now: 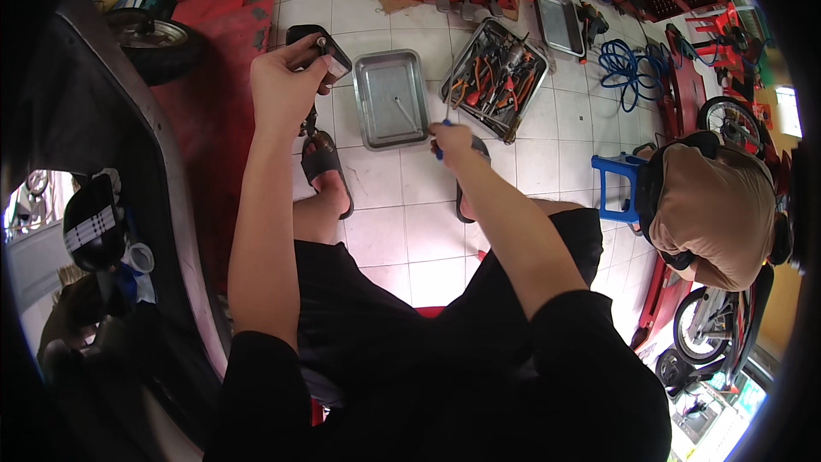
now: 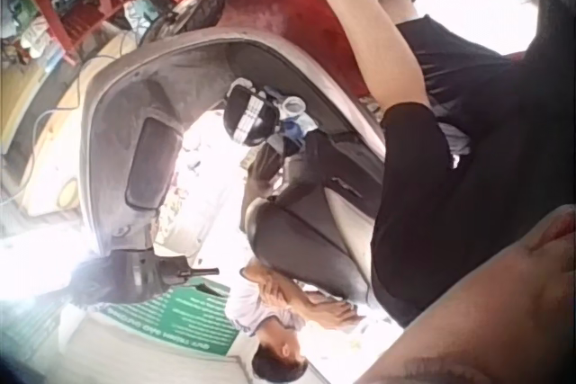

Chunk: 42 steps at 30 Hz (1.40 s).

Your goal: The person cleans and reassembles a motorcycle brake lever assembly by hand and using a screwdriver to tighten a bolt, before placing the completed component into a metal tray.

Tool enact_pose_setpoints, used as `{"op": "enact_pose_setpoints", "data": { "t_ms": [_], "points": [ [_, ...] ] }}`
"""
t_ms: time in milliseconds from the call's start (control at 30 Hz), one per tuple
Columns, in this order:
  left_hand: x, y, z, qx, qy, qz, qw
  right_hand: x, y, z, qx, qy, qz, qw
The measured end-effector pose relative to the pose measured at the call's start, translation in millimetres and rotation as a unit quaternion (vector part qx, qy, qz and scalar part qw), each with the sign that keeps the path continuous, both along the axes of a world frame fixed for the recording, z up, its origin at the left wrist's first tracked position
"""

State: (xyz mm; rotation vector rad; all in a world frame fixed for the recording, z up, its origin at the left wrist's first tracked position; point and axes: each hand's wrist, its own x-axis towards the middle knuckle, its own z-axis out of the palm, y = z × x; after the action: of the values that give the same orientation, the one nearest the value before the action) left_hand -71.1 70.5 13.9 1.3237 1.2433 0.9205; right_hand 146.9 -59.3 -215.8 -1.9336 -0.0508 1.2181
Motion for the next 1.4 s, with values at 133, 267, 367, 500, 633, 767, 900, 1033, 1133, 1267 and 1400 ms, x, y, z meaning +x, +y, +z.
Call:
{"op": "enact_pose_setpoints", "data": {
  "t_ms": [133,267,367,500,633,767,900,1033,1133,1267,1400],
  "points": [
    [-6.7,4.5,-2.9,0.006,0.003,-0.003,1.000,-29.3,14.1,-40.8,-0.003,0.070,-0.077,0.995],
    [-10.4,5.2,3.3,-0.012,-0.006,-0.005,1.000,-32.2,21.5,-29.2,0.001,0.103,0.039,0.994],
    [-16.1,6.3,4.5,-0.055,-0.046,-0.040,0.997,-20.4,27.4,15.8,0.030,0.084,0.130,0.987],
    [-14.9,3.7,9.6,-0.125,-0.157,-0.155,0.967,-7.2,36.4,143.1,0.148,0.180,0.144,0.962],
    [-5.9,-8.1,23.8,-0.165,-0.209,-0.240,0.933,5.2,15.6,198.5,0.242,0.267,0.179,0.915],
    [5.1,-14.0,21.8,-0.173,-0.232,-0.269,0.919,-3.8,-1.3,208.2,0.265,0.055,0.240,0.932],
    [2.8,-8.1,19.5,-0.170,-0.262,-0.257,0.915,-10.9,12.6,218.6,0.256,-0.006,0.251,0.933],
    [-2.3,-6.0,15.8,-0.156,-0.303,-0.246,0.907,-13.3,17.0,230.6,0.252,-0.056,0.254,0.932],
    [-4.0,-6.0,14.6,-0.151,-0.322,-0.242,0.903,-18.0,15.3,236.5,0.251,-0.057,0.237,0.937],
    [-6.2,-6.1,11.6,-0.128,-0.345,-0.240,0.898,-19.7,14.9,231.7,0.250,-0.033,0.212,0.944],
    [-17.7,-2.3,9.0,-0.096,-0.410,-0.212,0.882,-11.5,18.4,214.3,0.248,-0.005,0.165,0.955]
  ]
}}
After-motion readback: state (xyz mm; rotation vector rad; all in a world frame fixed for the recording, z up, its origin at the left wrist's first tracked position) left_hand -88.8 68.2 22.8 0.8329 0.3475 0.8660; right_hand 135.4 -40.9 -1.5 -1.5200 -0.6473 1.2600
